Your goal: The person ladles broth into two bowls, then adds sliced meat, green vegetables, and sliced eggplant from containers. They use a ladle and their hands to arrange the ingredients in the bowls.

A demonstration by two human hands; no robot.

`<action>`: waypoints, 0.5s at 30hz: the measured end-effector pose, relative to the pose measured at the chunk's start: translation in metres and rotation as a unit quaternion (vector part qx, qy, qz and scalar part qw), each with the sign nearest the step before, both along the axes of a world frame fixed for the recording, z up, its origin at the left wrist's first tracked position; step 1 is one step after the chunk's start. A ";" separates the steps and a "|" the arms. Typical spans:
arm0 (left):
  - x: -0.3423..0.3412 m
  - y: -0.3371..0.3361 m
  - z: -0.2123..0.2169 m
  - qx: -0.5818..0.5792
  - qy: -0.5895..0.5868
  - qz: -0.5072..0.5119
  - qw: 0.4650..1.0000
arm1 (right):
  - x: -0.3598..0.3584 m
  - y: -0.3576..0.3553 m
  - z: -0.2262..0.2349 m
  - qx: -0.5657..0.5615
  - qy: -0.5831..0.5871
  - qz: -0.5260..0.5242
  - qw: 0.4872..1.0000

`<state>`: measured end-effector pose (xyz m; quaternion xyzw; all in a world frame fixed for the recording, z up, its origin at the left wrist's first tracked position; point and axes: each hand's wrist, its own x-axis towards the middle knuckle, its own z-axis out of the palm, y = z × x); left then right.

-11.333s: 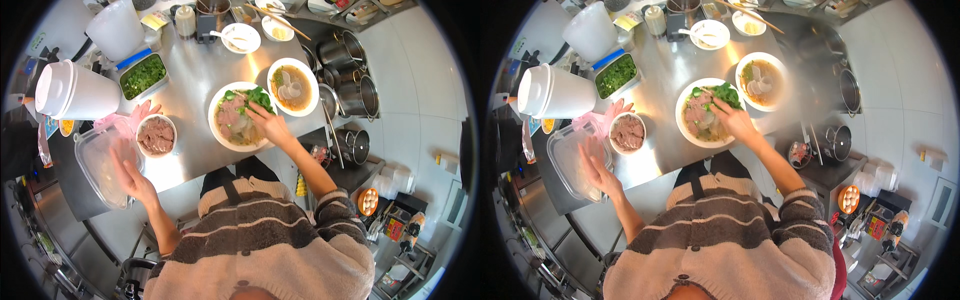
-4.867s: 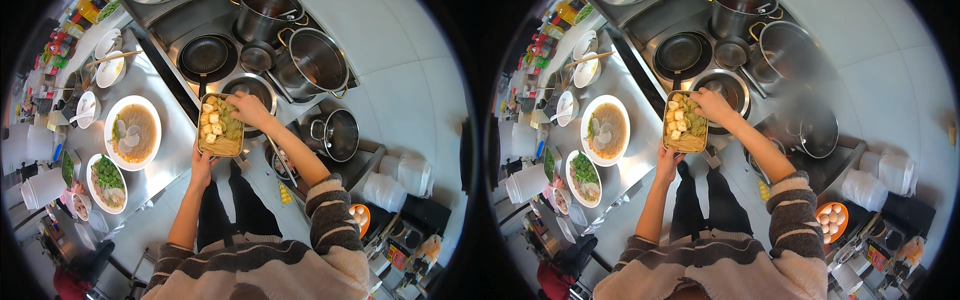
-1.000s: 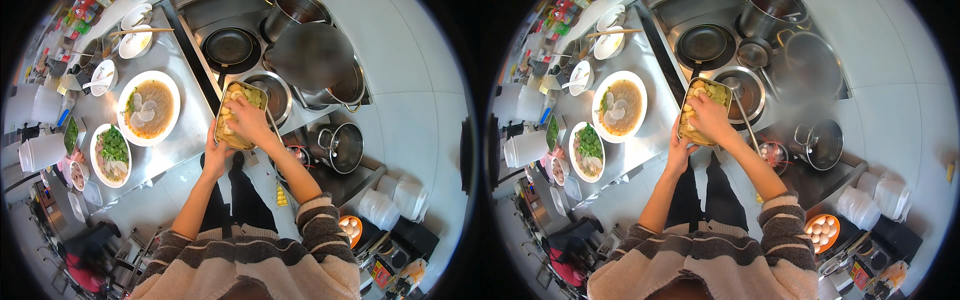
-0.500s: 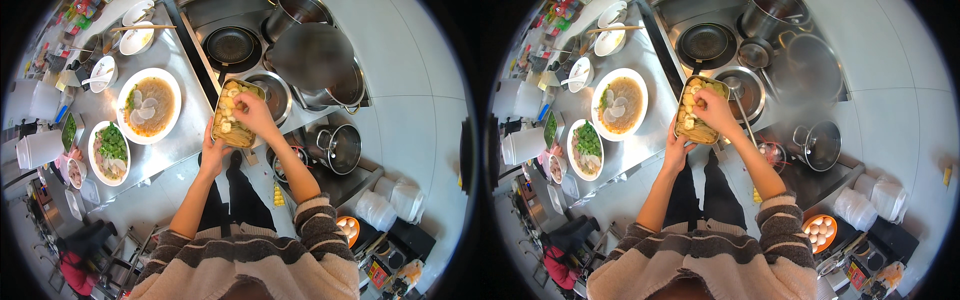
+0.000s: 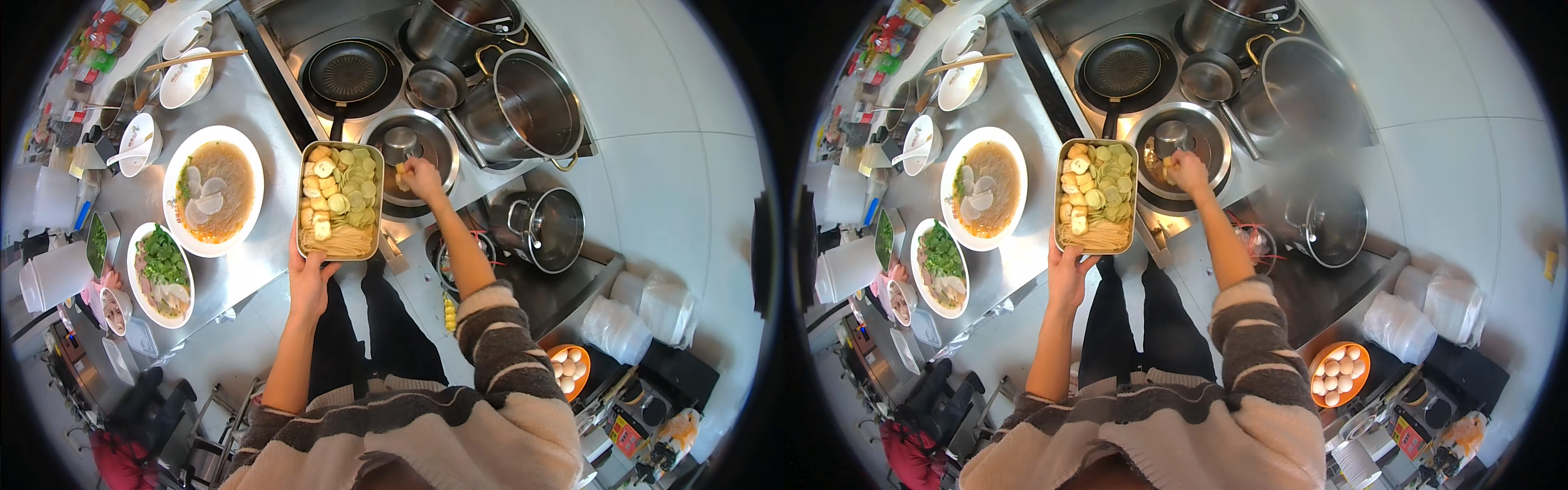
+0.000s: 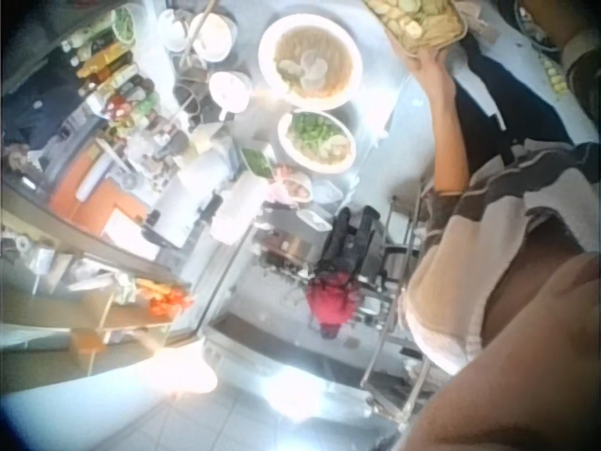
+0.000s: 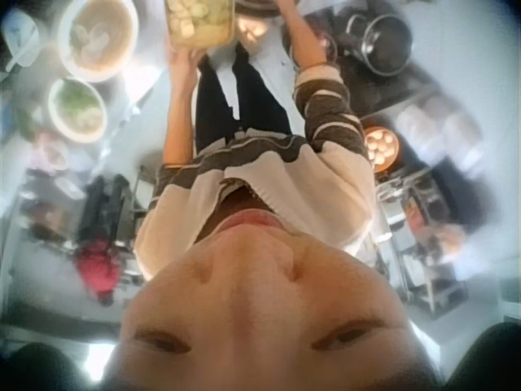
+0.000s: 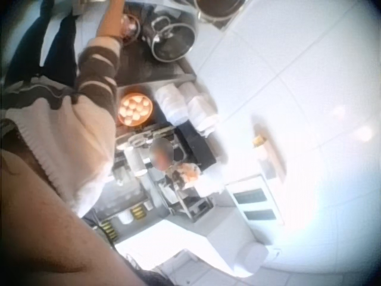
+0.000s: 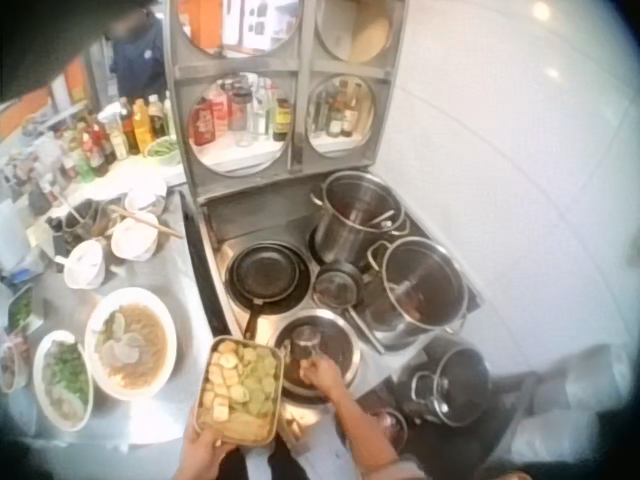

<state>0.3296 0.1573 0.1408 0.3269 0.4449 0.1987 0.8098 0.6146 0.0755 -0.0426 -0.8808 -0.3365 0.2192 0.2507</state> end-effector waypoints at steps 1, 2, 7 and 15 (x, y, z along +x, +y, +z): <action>-0.001 -0.001 0.001 0.003 0.003 0.009 1.000 | -0.005 0.002 -0.016 -0.028 -0.011 0.010 1.000; -0.001 -0.001 0.001 0.002 0.011 0.011 1.000 | -0.008 0.004 -0.027 -0.088 -0.016 0.009 0.996; -0.003 -0.002 0.009 0.005 0.002 0.019 1.000 | -0.011 0.000 -0.009 -0.082 -0.034 0.029 0.996; 0.002 -0.004 0.015 0.000 -0.047 0.006 0.999 | -0.040 -0.041 0.202 0.308 0.097 -0.047 0.945</action>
